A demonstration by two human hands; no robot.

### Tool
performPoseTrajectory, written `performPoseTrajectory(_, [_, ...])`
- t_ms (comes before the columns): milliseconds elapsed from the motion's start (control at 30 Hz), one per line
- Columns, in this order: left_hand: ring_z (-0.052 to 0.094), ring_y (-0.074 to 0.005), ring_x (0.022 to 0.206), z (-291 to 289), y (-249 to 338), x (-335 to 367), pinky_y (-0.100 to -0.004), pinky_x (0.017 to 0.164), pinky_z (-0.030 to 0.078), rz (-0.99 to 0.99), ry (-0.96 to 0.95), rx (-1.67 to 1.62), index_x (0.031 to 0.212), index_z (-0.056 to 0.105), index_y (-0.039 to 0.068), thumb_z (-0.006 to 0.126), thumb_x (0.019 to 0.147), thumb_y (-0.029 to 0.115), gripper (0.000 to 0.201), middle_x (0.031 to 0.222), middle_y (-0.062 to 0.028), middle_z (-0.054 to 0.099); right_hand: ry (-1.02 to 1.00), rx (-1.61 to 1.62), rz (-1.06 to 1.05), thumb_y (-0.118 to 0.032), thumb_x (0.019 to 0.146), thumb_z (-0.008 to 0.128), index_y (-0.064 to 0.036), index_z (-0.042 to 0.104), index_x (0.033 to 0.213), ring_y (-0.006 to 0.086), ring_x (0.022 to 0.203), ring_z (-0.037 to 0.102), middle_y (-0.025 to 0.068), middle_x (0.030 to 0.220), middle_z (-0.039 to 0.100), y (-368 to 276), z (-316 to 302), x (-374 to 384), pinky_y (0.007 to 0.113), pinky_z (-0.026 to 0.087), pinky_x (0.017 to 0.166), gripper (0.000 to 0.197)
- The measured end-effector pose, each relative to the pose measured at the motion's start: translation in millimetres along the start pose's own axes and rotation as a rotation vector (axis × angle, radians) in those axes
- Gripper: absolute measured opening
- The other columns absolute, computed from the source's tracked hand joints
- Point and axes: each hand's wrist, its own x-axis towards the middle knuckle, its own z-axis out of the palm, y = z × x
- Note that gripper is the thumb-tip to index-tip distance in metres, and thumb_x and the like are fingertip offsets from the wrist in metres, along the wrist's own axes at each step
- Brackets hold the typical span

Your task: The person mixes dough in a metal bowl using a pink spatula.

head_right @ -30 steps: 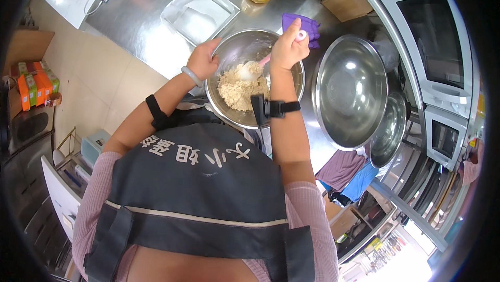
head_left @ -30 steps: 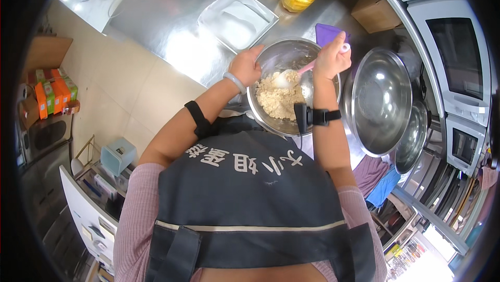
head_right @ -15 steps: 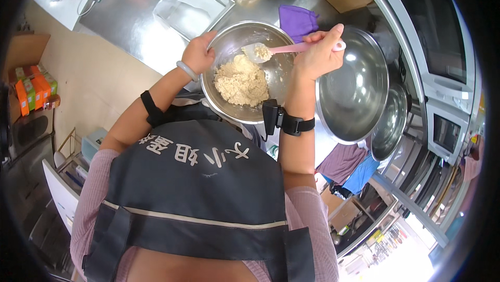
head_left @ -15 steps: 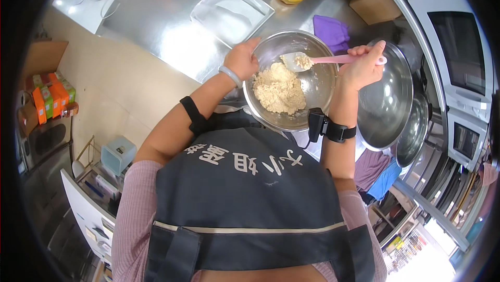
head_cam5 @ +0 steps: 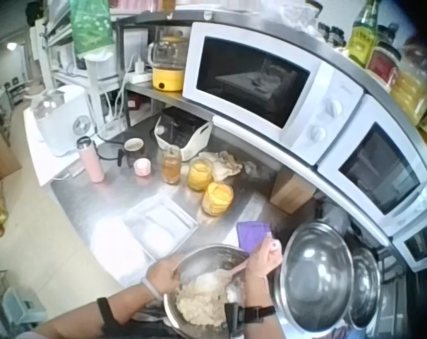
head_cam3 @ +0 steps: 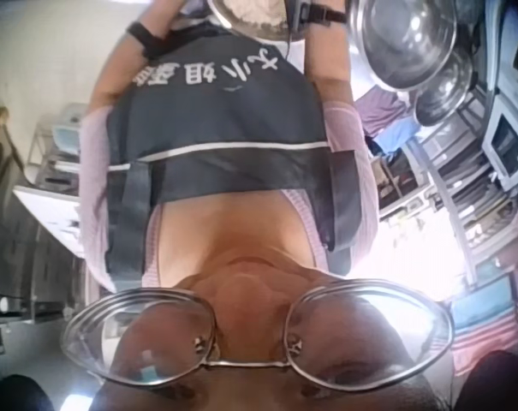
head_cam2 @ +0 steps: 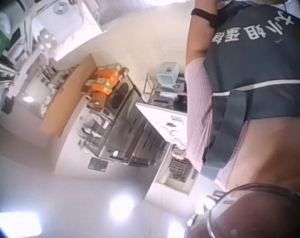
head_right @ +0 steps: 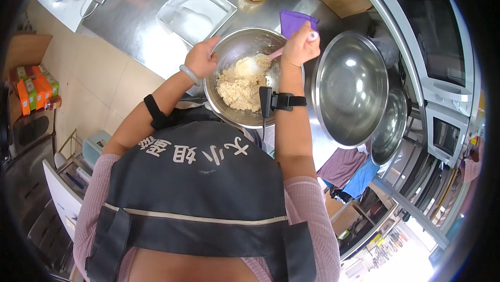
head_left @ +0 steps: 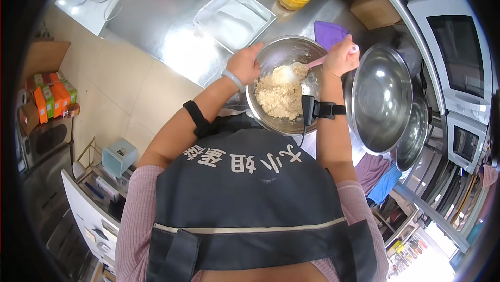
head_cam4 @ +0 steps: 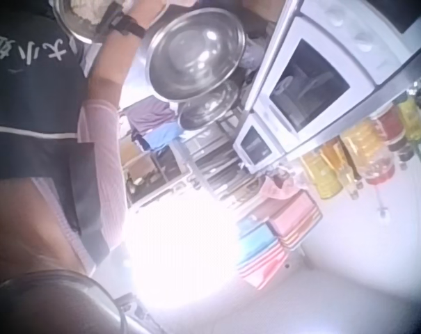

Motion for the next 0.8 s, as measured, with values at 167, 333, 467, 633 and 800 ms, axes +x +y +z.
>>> performPoseTrajectory(167, [0.057,-0.0362,0.082,-1.7,0.4,-0.2,-0.0407,0.072,0.046,0.016,0.020,-0.014,0.115,0.051,0.004,0.050,0.068,0.006,0.047,0.091,-0.0211,0.059,-0.029,0.219,0.100,-0.013,0.084,0.054,-0.0066,0.041,0.053,0.0084,0.038,0.038,0.0021,0.044,0.042,-52.1,-3.7,-1.0,0.024,0.028,0.036,0.035])
performPoseTrajectory(333, [0.057,-0.0362,0.082,-4.5,0.3,0.8,-0.0406,0.072,0.046,0.000,0.060,-0.004,0.114,0.052,0.004,0.049,0.069,0.006,0.045,0.089,-0.0213,0.060,0.005,0.368,0.130,-0.016,0.087,0.051,-0.0076,0.035,0.055,0.0094,0.036,0.033,0.0014,0.045,0.037,-88.7,-18.2,6.5,0.025,0.027,0.035,0.037])
performPoseTrajectory(467, [0.057,-0.0361,0.082,-2.1,-0.5,2.8,-0.0408,0.072,0.046,-0.020,0.011,-0.005,0.116,0.050,0.005,0.049,0.069,0.006,0.047,0.090,-0.0212,0.060,0.069,0.170,0.116,-0.013,0.088,0.048,-0.0065,0.037,0.054,0.0080,0.037,0.033,0.0014,0.045,0.039,-45.8,-22.1,-8.5,0.024,0.026,0.036,0.037])
performPoseTrajectory(633, [0.057,-0.0354,0.085,-2.9,2.6,1.0,-0.0406,0.074,0.046,0.022,0.049,-0.010,0.117,0.050,0.005,0.050,0.068,0.006,0.049,0.093,-0.0213,0.059,0.006,0.098,-0.053,-0.010,0.086,0.051,-0.0059,0.040,0.052,0.0057,0.040,0.036,0.0000,0.046,0.043,-12.1,-27.3,-2.1,0.022,0.029,0.038,0.036])
performPoseTrajectory(800, [0.057,-0.0353,0.086,-0.3,0.3,-1.1,-0.0404,0.075,0.046,-0.011,0.020,0.033,0.117,0.050,0.005,0.050,0.068,0.006,0.049,0.094,-0.0220,0.059,-0.027,0.020,-0.073,-0.011,0.085,0.054,-0.0037,0.046,0.059,0.0052,0.042,0.039,0.0007,0.049,0.046,-21.7,-19.9,-7.7,0.021,0.031,0.039,0.029])
